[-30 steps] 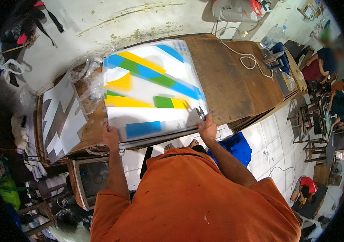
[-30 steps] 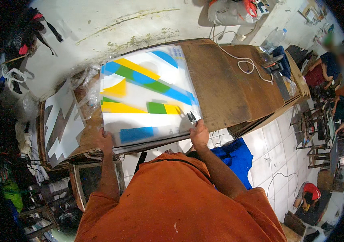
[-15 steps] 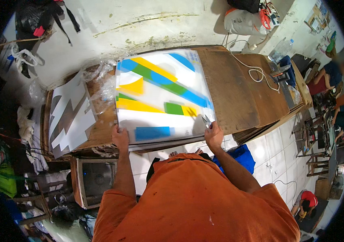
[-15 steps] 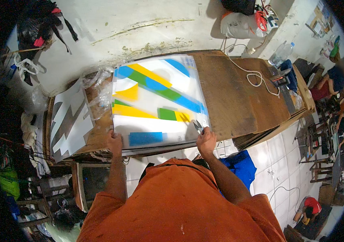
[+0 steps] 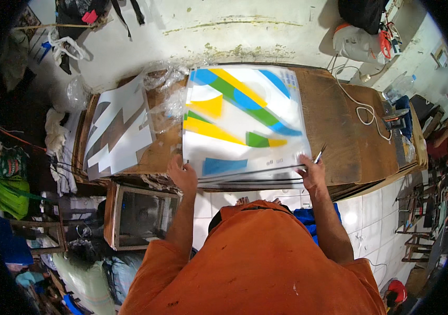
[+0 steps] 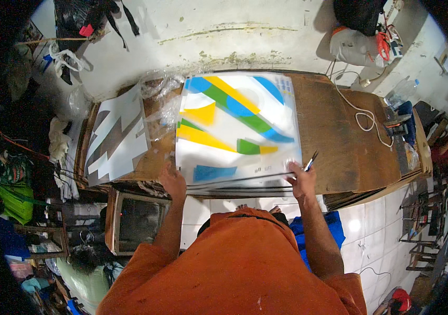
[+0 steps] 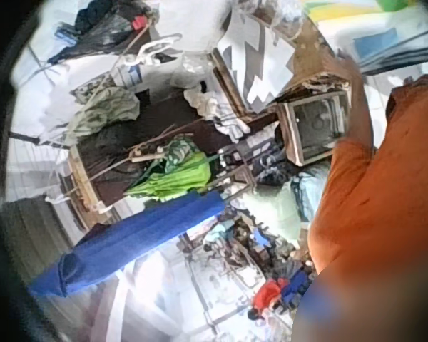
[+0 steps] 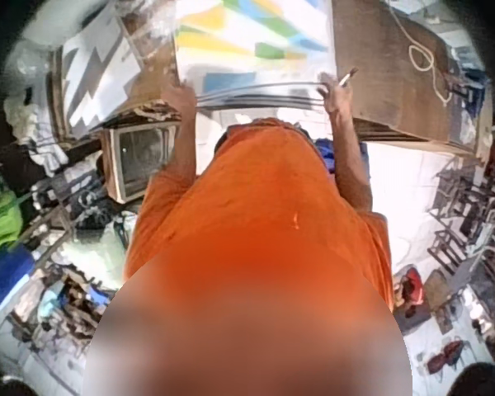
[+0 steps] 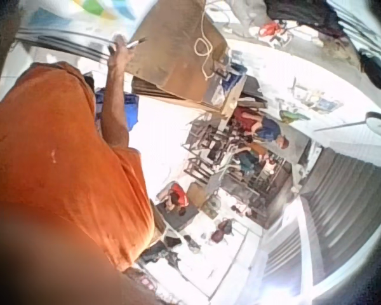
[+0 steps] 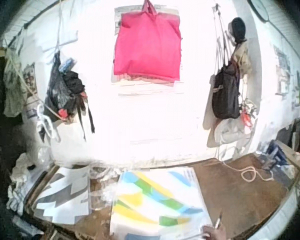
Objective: The person uses a utility knife to cut and trim a large sheet of colorful sign material on a wooden workbench. They repeatedly lift and reposition the sheet, cut along straight edges, and remove small strips of material.
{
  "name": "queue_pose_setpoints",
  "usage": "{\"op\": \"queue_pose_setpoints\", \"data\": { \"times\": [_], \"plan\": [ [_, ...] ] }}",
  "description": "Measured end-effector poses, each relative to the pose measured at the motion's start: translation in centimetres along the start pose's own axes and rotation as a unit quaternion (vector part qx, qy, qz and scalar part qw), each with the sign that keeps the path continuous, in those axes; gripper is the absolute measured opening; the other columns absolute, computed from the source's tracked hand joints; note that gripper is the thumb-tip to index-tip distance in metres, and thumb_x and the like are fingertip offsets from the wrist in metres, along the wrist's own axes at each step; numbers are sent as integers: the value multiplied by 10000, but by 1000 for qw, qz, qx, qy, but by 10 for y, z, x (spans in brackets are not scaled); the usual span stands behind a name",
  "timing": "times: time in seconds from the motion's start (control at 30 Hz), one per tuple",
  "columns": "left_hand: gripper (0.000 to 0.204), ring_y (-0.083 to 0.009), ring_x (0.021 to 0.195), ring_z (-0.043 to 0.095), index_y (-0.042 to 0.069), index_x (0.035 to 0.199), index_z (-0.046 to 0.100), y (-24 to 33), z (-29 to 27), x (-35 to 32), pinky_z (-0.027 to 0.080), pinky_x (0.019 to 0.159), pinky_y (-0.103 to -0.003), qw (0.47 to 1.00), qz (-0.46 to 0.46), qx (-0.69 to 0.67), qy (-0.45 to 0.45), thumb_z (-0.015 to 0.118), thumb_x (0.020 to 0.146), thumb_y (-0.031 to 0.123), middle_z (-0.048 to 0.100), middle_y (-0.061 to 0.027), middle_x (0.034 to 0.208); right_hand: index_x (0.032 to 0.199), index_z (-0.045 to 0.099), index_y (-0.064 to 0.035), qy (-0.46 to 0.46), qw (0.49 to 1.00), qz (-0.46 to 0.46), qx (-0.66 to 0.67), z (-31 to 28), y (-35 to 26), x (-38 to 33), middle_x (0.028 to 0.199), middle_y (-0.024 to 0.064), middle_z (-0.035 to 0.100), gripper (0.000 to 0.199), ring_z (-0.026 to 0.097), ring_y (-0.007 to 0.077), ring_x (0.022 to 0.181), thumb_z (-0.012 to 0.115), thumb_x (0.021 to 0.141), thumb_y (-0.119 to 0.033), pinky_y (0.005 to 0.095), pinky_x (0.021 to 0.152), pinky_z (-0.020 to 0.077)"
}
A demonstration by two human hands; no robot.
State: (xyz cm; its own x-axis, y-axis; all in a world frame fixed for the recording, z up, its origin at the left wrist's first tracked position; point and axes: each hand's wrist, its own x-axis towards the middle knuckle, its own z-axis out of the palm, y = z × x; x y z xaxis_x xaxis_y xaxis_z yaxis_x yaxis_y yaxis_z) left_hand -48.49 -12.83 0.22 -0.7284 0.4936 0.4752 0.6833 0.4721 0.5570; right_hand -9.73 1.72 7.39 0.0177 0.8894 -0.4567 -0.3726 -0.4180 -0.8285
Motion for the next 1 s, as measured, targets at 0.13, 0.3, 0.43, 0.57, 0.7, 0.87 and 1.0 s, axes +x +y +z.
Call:
{"op": "queue_pose_setpoints", "data": {
  "times": [0.13,0.3,0.43,0.57,0.7,0.87,1.0],
  "plan": [
    [292,-258,873,628,6,1101,578,43,-51,-66,512,791,-336,815,-260,-443,-268,567,811,38,631,-132,1026,1011,613,-29,-62,995,30,76,21,-22,4,972,89,665,201,666,207,829,699,833,-65,383,684,597],
    [407,-223,889,614,21,1104,569,95,-49,-85,521,807,-373,587,-405,-578,-396,475,969,393,624,-103,980,1053,619,-6,-64,992,76,79,24,-33,14,996,113,656,213,649,205,922,678,859,-72,374,746,592],
    [344,-238,974,594,6,1194,519,77,-22,-52,508,814,-417,488,-510,-682,-190,569,965,258,602,-93,1111,1088,595,7,-67,996,55,-20,-3,-34,17,985,122,648,270,647,243,919,675,842,-74,373,717,587],
    [226,-260,940,595,24,1145,533,48,-1,-49,504,818,-419,544,-537,-632,-126,516,985,183,602,-87,1053,1084,597,27,-119,979,112,-119,-45,-17,12,944,109,649,317,643,214,843,698,806,-84,358,697,558],
    [182,-261,937,597,29,1113,543,35,4,-58,500,783,-422,524,-539,-644,-140,528,975,146,603,-94,1050,1080,571,8,-74,988,65,-119,-57,4,32,885,81,646,410,625,174,697,770,769,-170,316,563,528],
    [229,-249,887,611,17,1138,537,17,5,-44,512,711,-414,612,-531,-584,-47,595,934,101,600,-102,1033,1082,563,16,-10,964,7,-267,-46,6,53,892,90,652,431,631,181,694,793,752,-142,328,566,535],
    [210,-222,724,582,52,1072,540,-4,5,-33,425,498,-365,648,-531,-545,-33,618,931,187,587,-67,943,1085,574,-1,1,968,38,-250,-43,0,49,875,69,646,441,616,175,678,795,754,-192,318,565,513]
  ]
}}
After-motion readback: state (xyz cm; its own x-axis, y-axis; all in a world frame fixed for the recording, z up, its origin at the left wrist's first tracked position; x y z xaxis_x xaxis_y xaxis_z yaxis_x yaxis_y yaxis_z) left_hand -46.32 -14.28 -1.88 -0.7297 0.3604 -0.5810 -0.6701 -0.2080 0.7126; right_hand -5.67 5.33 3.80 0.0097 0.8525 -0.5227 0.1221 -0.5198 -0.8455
